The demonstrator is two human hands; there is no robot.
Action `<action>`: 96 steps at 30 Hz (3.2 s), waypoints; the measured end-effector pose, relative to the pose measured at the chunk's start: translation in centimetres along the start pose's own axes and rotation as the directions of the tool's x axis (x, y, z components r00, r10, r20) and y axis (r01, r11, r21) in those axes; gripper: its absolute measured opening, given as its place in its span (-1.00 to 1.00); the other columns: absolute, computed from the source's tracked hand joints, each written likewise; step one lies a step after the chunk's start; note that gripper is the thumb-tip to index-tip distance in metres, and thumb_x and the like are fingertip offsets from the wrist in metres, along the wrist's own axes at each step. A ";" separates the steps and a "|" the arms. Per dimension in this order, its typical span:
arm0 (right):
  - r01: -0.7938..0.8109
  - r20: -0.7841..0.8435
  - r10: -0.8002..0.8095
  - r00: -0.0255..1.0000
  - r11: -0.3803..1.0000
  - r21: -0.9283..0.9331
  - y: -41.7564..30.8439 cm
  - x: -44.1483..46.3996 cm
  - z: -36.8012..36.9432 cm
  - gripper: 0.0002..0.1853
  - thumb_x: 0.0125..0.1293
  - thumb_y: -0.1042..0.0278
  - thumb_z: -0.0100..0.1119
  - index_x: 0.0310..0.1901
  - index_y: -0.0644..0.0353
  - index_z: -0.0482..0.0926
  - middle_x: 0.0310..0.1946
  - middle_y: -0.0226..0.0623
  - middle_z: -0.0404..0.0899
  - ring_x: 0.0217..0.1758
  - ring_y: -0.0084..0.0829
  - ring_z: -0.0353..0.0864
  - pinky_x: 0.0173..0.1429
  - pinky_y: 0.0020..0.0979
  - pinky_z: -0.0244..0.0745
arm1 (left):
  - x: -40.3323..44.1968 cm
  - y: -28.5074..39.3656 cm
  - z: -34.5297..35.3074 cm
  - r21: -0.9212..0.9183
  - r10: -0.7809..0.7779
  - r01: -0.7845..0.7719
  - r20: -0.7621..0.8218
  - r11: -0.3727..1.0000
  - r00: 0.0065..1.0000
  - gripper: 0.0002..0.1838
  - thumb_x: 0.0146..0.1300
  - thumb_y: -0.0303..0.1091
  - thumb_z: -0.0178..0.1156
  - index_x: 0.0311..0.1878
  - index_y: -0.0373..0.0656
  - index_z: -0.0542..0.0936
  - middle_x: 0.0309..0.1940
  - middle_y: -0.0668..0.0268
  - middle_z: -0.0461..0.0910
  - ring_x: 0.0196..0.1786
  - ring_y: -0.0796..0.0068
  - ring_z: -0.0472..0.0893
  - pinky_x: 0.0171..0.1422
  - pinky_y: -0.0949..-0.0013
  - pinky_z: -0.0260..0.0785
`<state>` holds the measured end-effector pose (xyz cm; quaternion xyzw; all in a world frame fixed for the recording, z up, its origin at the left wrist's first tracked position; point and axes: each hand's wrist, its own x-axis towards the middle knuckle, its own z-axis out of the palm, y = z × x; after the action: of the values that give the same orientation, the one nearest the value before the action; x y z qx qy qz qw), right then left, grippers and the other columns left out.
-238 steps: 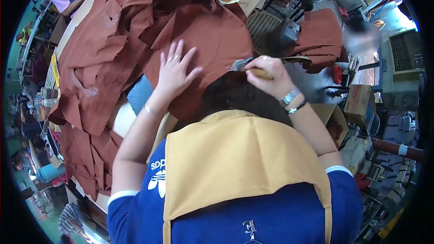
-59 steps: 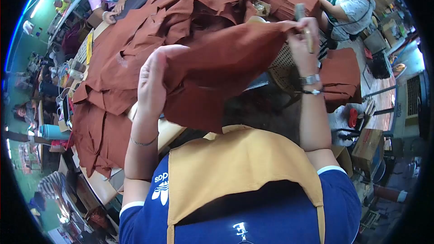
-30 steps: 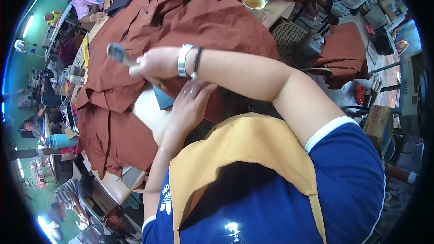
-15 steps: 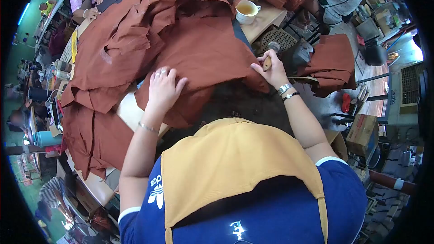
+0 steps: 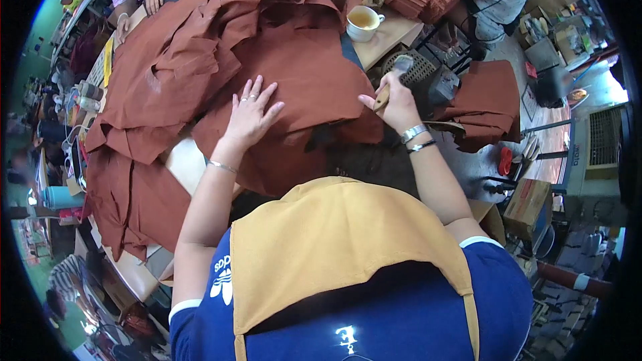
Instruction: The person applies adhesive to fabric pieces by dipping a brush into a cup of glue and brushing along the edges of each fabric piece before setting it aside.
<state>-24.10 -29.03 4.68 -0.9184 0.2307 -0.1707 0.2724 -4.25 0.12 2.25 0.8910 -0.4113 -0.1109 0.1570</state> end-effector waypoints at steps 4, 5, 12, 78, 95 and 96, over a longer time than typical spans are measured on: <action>0.032 -0.034 -0.027 0.999 0.987 0.158 1.6 0.2 -1.4 -0.74 0.14 0.45 0.37 -0.24 0.13 0.43 -0.48 -0.17 0.57 -0.42 -0.29 0.65 -0.30 -0.31 0.54 | -1.0 -1.6 -0.4 -0.010 0.024 -0.024 -0.005 1.000 1.000 -0.27 0.46 0.27 -0.08 0.55 0.06 0.27 0.63 0.07 0.00 0.66 -0.04 -0.07 0.61 -0.34 -0.20; 0.049 0.009 -0.053 0.999 0.975 0.217 1.9 0.3 -3.2 -0.74 0.14 0.51 0.35 -0.23 0.15 0.42 -0.45 -0.25 0.55 -0.39 -0.40 0.62 -0.28 -0.33 0.54 | -1.8 -1.0 -0.2 -0.010 0.042 -0.041 0.013 0.999 0.999 -0.24 0.45 0.29 -0.07 0.56 0.04 0.25 0.63 0.06 -0.01 0.66 -0.03 -0.07 0.62 -0.33 -0.21; 0.123 0.177 -0.169 0.970 0.962 0.243 -0.5 3.5 -11.4 -0.78 0.21 0.63 0.27 -0.27 0.19 0.39 -0.40 -0.35 0.54 -0.32 -0.56 0.56 -0.26 -0.40 0.57 | -3.9 2.8 0.8 -0.029 -0.019 0.022 0.101 0.999 0.995 -0.14 0.42 0.38 -0.14 0.61 0.01 0.14 0.65 0.12 -0.07 0.68 0.02 -0.13 0.64 -0.31 -0.30; 0.010 -0.058 -0.007 0.998 0.999 0.047 -5.6 -5.0 -7.3 -0.87 0.17 0.38 0.37 -0.28 0.22 0.73 -0.35 -0.14 0.74 -0.28 -0.28 0.77 -0.13 -0.38 0.63 | -1.6 0.6 1.7 0.176 -0.042 0.077 -0.196 0.981 0.980 0.01 0.22 0.51 0.06 0.58 0.03 0.21 0.62 0.01 -0.01 0.66 -0.02 -0.05 0.60 -0.34 -0.20; 0.026 0.172 -0.015 0.985 0.998 -0.062 -4.3 -3.5 -8.2 -0.85 0.16 0.43 0.37 -0.23 0.23 0.73 -0.36 -0.20 0.74 -0.28 -0.42 0.75 -0.13 -0.42 0.60 | 3.3 0.4 2.0 0.197 0.158 -0.120 -0.191 0.973 0.969 0.00 0.21 0.52 0.06 0.57 0.06 0.24 0.61 0.01 0.02 0.66 -0.03 -0.07 0.61 -0.34 -0.24; 0.050 0.151 -0.052 0.987 0.999 0.019 -4.4 -3.4 -8.2 -0.86 0.17 0.41 0.36 -0.24 0.23 0.73 -0.35 -0.20 0.74 -0.28 -0.41 0.76 -0.13 -0.42 0.61 | 3.9 0.5 1.8 0.202 0.169 -0.133 -0.168 0.970 0.971 0.00 0.21 0.52 0.06 0.58 0.08 0.22 0.62 0.02 0.00 0.67 -0.03 -0.08 0.62 -0.34 -0.25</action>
<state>-29.15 -27.50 13.10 -0.9322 0.1848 -0.1092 0.2915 -2.70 -3.54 0.46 0.8743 -0.4705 0.0238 0.1169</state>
